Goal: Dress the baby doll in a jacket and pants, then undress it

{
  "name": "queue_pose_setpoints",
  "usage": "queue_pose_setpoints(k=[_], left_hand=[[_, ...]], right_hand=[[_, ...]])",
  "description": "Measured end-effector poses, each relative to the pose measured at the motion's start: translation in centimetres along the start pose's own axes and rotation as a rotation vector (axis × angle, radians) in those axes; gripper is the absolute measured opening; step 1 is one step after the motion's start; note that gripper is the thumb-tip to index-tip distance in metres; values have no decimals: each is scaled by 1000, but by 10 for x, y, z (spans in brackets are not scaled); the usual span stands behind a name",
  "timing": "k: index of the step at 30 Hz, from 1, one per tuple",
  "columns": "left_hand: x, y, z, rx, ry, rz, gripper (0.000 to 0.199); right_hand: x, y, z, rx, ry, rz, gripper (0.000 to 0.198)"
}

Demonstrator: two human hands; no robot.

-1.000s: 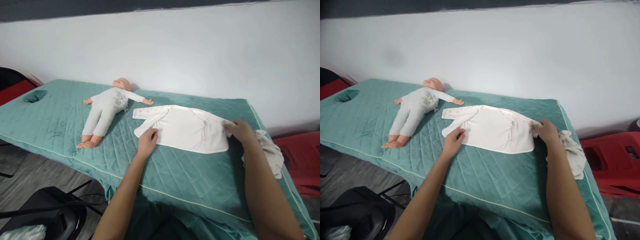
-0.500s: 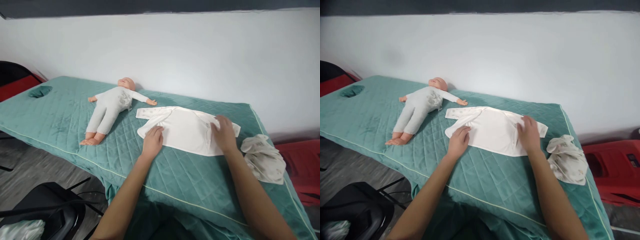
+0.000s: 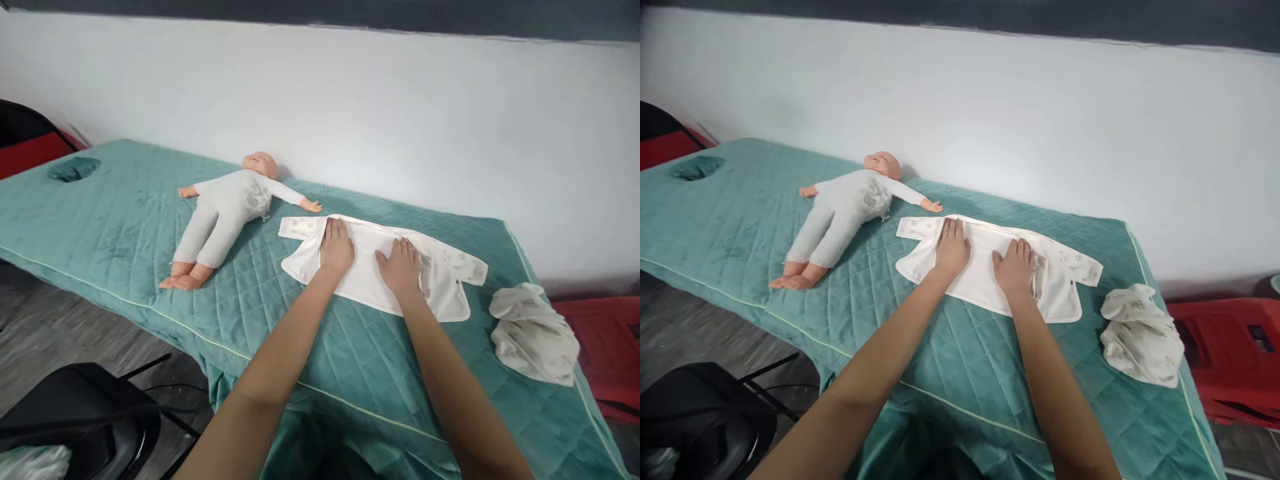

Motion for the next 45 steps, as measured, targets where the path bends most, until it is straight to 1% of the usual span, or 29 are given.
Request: queue_pose_setpoints(k=[2, 4, 6, 9, 16, 19, 26, 30, 33, 36, 38, 41, 43, 45], left_hand=[[1, 0, -2, -32, 5, 37, 63], [2, 3, -2, -67, 3, 57, 65], [2, 6, -2, -76, 0, 56, 66], [1, 6, -2, -74, -3, 34, 67], [2, 7, -1, -72, -24, -39, 66], [4, 9, 1, -112, -56, -80, 65], [12, 16, 9, -254, -114, -54, 48], [8, 16, 8, -325, -88, -150, 37], [3, 15, 7, -363, -71, -209, 39], [-2, 11, 7, -331, -79, -235, 45], [-5, 8, 8, -293, -107, -243, 50], [-9, -1, 10, -237, -151, -248, 55], [-11, -7, 11, -197, -172, -232, 57], [-12, -13, 12, -168, -179, -219, 60]], right_hand=[[1, -1, 4, -27, 0, 29, 67], [3, 0, 5, -64, 20, 24, 70], [7, 2, 4, -87, 49, 14, 72], [12, 3, 2, -81, 69, 29, 71], [18, -1, 12, -183, -115, 130, 73], [18, -3, 17, -196, -165, 152, 72], [9, 0, 15, -97, -81, 139, 70], [7, 0, 14, -40, -31, 118, 66], [7, 1, 13, -20, 25, 81, 64], [6, 1, 12, 29, 72, 48, 58], [4, 1, 9, 116, 78, -1, 54], [1, 0, 4, 267, 82, -98, 54], [0, -1, 1, 284, 117, -141, 57], [-1, -5, 0, 243, 165, -170, 61]])
Point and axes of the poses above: each hand's wrist, its own y-axis away from the middle knuckle, its own x-axis out of the back of the hand, z = x × y, the point moved 2 cm from there along -y, towards the middle knuckle, and after that the axes turned 9 degrees about y, right-handed, at the moved point
